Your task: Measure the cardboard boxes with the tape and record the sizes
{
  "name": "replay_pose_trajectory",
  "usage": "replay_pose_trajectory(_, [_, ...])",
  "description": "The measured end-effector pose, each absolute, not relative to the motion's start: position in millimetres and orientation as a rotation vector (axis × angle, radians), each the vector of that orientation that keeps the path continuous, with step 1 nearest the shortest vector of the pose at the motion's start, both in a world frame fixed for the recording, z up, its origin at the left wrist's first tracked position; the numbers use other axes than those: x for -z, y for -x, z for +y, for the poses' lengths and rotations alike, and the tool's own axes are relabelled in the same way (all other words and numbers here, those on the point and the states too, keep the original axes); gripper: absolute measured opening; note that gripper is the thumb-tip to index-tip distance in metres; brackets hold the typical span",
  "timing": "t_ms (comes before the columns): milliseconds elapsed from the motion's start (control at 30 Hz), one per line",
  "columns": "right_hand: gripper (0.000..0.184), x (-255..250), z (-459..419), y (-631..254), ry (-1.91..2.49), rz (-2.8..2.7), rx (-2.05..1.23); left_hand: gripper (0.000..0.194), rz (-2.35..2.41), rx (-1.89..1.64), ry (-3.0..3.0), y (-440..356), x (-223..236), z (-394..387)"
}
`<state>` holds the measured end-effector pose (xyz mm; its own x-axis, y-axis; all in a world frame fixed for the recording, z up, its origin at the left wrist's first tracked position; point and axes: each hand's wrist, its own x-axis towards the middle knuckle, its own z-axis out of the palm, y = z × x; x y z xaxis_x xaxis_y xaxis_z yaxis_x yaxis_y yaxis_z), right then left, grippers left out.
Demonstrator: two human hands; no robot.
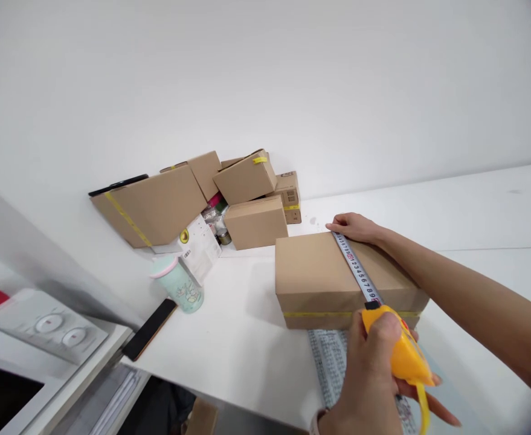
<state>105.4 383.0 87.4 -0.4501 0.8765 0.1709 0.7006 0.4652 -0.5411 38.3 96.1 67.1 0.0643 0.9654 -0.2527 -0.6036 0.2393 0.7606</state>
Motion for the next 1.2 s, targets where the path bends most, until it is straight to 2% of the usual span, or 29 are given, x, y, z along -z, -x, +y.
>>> replay_pose_trajectory(267, [0.048,-86,387,-106,1.285,-2.31,-0.58,0.069,0.876,-1.268,-0.52,-43,-62,91])
replay_pose_trajectory(700, [0.043,-89,381,-105,1.297,-2.248,-0.624,0.074,0.972,-1.275,-0.532,-26,-79,90])
replay_pose_trajectory(967, [0.047,-96,372,-105,1.222,-2.017,-0.716,0.073,0.985,-1.283,-0.577,-20,-77,86])
replay_pose_trajectory(1033, [0.049,-101,366,-117,1.201,-1.861,-0.706,0.073,0.984,-1.329,-0.627,-7,-71,74])
replay_pose_trajectory(1133, [0.051,-97,347,-155,1.229,-1.572,-0.687,0.088,1.044,-1.523,-0.74,27,-54,50])
replay_pose_trajectory(1200, [0.049,-82,326,-185,1.29,-1.441,-0.702,0.09,1.176,-1.699,-0.813,53,-41,38])
